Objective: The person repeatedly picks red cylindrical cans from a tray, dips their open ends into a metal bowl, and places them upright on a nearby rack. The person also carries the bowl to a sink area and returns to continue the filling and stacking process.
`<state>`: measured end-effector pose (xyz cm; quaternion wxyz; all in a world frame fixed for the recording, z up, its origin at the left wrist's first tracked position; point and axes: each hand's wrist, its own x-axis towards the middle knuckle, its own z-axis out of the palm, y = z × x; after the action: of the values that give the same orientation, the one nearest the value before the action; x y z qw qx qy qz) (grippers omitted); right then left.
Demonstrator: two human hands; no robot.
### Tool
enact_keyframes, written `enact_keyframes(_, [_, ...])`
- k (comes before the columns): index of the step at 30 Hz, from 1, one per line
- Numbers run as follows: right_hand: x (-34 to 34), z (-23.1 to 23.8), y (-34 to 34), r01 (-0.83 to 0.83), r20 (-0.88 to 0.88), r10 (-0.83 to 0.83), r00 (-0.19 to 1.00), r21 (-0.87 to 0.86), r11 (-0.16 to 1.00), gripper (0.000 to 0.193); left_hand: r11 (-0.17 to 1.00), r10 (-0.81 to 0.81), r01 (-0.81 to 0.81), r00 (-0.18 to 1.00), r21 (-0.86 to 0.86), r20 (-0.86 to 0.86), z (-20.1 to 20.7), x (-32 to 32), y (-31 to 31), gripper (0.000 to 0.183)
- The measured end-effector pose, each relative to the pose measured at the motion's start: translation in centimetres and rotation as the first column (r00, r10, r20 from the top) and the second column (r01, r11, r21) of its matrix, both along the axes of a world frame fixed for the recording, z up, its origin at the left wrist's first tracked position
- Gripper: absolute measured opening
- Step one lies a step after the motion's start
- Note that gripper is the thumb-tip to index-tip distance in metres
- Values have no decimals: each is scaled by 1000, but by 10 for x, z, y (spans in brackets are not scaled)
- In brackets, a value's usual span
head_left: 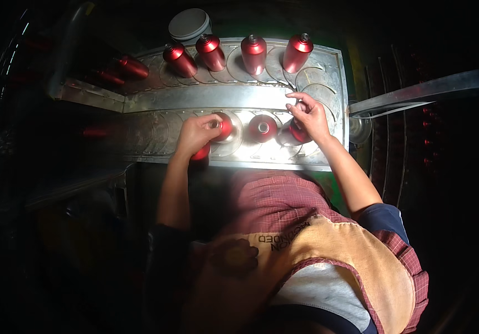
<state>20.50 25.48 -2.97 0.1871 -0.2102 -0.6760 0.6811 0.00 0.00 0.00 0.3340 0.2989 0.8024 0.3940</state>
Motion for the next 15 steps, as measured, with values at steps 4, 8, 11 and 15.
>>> enact_keyframes(4, [30, -15, 33, 123, -21, -123, 992, -3, 992, 24, 996, -90, 89, 993, 21, 79, -11, 32, 25, 31])
enact_keyframes(8, [68, -33, 70, 199, -139, -190, 972, 51, 979, 27, 963, -6, -24, 994, 270, 110, 0, 58, 39, 31])
enact_keyframes(11, [118, -49, 99, 430, -259, -363, 895, 286, 856, 28, 864, 79, -144, 985, 483, 152, -12, 86, 68, 29])
enact_keyframes(15, [199, -48, 130, 535, -300, -443, 845, 436, 724, 27, 868, 159, -182, 983, 462, 89, -39, 135, 121, 23])
